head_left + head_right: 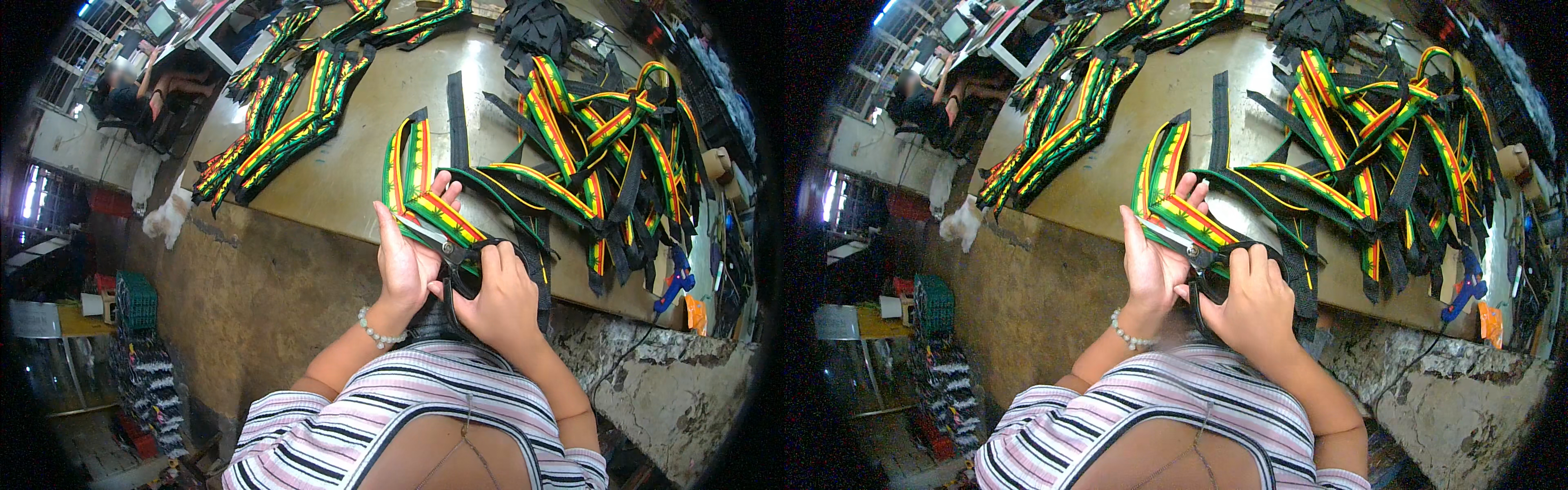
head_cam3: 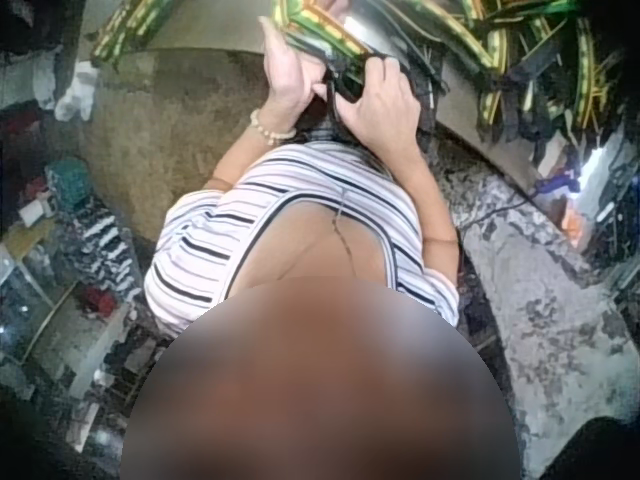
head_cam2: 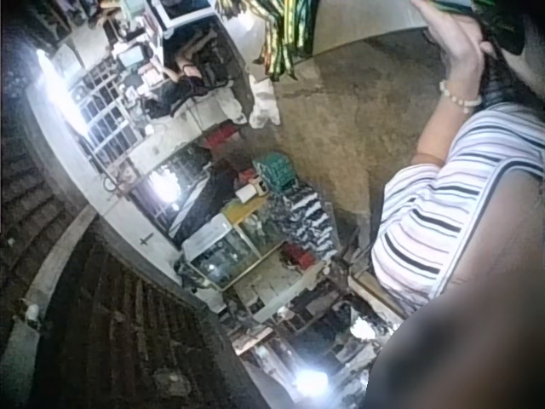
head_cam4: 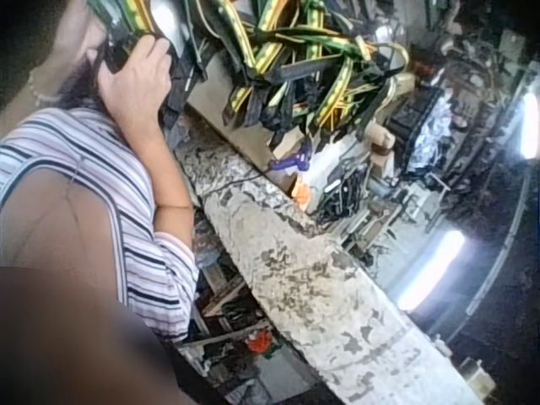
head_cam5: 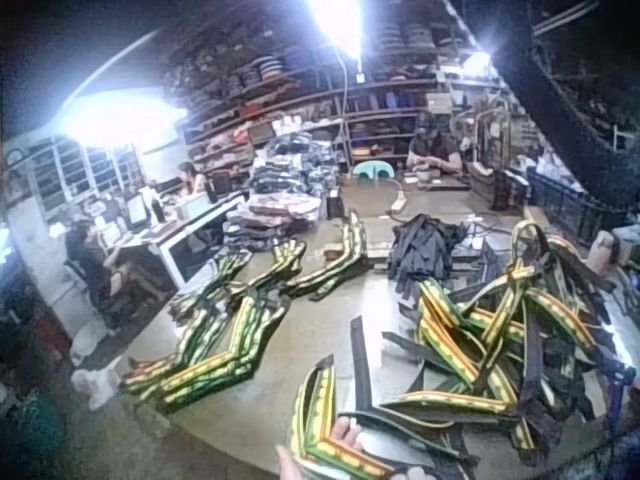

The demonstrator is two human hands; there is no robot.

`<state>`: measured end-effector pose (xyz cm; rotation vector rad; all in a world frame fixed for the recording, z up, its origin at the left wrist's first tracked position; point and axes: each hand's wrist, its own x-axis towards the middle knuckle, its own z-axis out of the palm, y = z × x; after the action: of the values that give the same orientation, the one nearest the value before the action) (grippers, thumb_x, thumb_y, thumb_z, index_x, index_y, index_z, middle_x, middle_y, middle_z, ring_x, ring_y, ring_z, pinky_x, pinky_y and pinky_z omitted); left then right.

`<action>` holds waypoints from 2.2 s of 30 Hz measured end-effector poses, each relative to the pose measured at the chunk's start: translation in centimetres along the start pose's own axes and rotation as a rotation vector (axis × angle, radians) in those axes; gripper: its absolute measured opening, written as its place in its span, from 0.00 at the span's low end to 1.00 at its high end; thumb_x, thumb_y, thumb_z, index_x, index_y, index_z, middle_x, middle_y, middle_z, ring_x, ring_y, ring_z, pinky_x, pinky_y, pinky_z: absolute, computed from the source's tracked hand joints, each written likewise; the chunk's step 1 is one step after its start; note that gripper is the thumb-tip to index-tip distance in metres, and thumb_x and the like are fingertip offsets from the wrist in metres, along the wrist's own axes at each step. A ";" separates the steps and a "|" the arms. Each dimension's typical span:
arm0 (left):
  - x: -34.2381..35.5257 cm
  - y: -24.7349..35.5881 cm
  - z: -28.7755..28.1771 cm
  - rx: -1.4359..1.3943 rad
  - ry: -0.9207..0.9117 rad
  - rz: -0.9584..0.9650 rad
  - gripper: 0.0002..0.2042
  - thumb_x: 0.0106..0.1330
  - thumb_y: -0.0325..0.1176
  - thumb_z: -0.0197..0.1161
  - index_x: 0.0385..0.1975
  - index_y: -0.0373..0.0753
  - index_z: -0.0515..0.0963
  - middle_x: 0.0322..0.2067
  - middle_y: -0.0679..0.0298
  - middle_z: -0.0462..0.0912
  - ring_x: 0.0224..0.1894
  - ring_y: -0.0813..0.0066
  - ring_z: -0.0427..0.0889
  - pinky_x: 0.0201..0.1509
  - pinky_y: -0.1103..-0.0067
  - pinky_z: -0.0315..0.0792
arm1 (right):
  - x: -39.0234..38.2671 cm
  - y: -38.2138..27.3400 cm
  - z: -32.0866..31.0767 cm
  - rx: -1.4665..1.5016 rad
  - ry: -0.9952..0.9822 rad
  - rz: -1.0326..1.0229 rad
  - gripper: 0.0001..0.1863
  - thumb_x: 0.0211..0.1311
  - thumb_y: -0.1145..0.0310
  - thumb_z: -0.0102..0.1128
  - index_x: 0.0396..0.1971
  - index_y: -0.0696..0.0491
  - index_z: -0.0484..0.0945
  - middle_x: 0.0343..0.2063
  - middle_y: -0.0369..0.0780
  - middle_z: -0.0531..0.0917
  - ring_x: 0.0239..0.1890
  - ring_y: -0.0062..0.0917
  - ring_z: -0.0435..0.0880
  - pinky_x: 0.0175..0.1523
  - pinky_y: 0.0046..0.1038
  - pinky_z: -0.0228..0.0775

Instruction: The person repeatedly picks up patterned fabric strips and cuts them into shorter pieces using scissors. They place the cut pieces on the table and continue cutting additional strips throughout the clip.

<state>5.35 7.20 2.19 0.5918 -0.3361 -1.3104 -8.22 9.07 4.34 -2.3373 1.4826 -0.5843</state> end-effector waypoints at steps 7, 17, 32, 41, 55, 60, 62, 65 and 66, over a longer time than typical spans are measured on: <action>-0.4 0.3 -0.3 0.138 -0.103 -0.035 0.40 0.70 0.64 0.25 0.69 0.34 0.51 0.62 0.47 0.66 0.65 0.54 0.66 0.68 0.65 0.63 | 0.5 1.3 1.1 0.011 0.134 -0.113 0.27 0.43 0.49 0.74 0.29 0.56 0.71 0.28 0.42 0.74 0.29 0.36 0.80 0.28 0.35 0.73; 3.4 5.7 -2.1 -0.236 -0.282 -0.542 0.16 0.72 0.44 0.50 0.23 0.44 0.65 0.20 0.71 0.66 0.31 0.73 0.72 0.68 0.59 0.59 | -0.7 5.2 -0.1 0.083 0.004 -0.280 0.27 0.37 0.49 0.78 0.20 0.55 0.72 0.18 0.40 0.73 0.20 0.34 0.78 0.24 0.32 0.70; 16.6 15.8 -5.1 -0.164 0.238 0.450 0.33 0.72 0.62 0.32 0.38 0.32 0.69 0.30 0.60 0.68 0.28 0.71 0.65 0.30 0.79 0.66 | -3.3 8.5 -2.1 0.236 0.122 0.004 0.23 0.34 0.60 0.81 0.26 0.57 0.77 0.22 0.41 0.77 0.22 0.33 0.79 0.28 0.30 0.71; 19.4 11.9 -8.3 -0.081 0.232 0.303 0.33 0.72 0.57 0.42 0.59 0.28 0.62 0.38 0.53 0.75 0.38 0.68 0.76 0.41 0.77 0.75 | -3.1 8.7 -2.2 0.187 0.130 0.053 0.23 0.36 0.59 0.81 0.26 0.58 0.77 0.24 0.42 0.78 0.24 0.36 0.80 0.29 0.32 0.72; 7.2 5.1 -0.1 1.846 -0.421 0.124 0.21 0.56 0.33 0.67 0.52 0.41 0.77 0.23 0.53 0.77 0.26 0.65 0.79 0.32 0.71 0.72 | -3.7 8.8 -2.7 0.497 0.174 0.092 0.29 0.47 0.50 0.73 0.33 0.60 0.70 0.25 0.41 0.72 0.25 0.28 0.72 0.30 0.27 0.65; 7.1 5.1 2.0 1.661 -0.454 0.528 0.12 0.57 0.28 0.63 0.42 0.35 0.81 0.27 0.44 0.81 0.25 0.62 0.83 0.33 0.74 0.74 | -4.4 8.1 -2.4 0.720 0.183 0.247 0.36 0.58 0.36 0.54 0.41 0.61 0.64 0.31 0.44 0.72 0.32 0.31 0.71 0.41 0.30 0.66; 5.9 5.1 2.1 1.539 -0.394 0.476 0.11 0.61 0.27 0.60 0.42 0.32 0.81 0.31 0.54 0.85 0.29 0.73 0.83 0.35 0.77 0.75 | -4.1 7.6 -3.1 0.729 0.172 0.217 0.33 0.60 0.40 0.56 0.40 0.61 0.66 0.31 0.44 0.72 0.32 0.30 0.71 0.40 0.29 0.66; 4.8 3.9 1.7 1.170 -0.160 0.104 0.08 0.65 0.26 0.60 0.38 0.29 0.82 0.35 0.66 0.83 0.35 0.84 0.79 0.37 0.83 0.74 | -3.5 6.5 -4.6 0.669 0.026 0.301 0.26 0.62 0.49 0.59 0.39 0.60 0.67 0.31 0.44 0.71 0.31 0.30 0.71 0.38 0.30 0.66; 5.2 2.8 1.6 1.078 -0.037 0.168 0.07 0.64 0.27 0.64 0.38 0.32 0.78 0.33 0.65 0.82 0.33 0.83 0.79 0.38 0.84 0.74 | -3.0 6.1 -4.9 0.551 -0.028 0.289 0.26 0.61 0.50 0.61 0.37 0.59 0.67 0.31 0.46 0.72 0.31 0.36 0.74 0.38 0.33 0.69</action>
<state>7.97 2.22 4.64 1.3957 -1.1220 -0.8987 -16.59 9.10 5.27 -1.6747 1.3913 -0.7606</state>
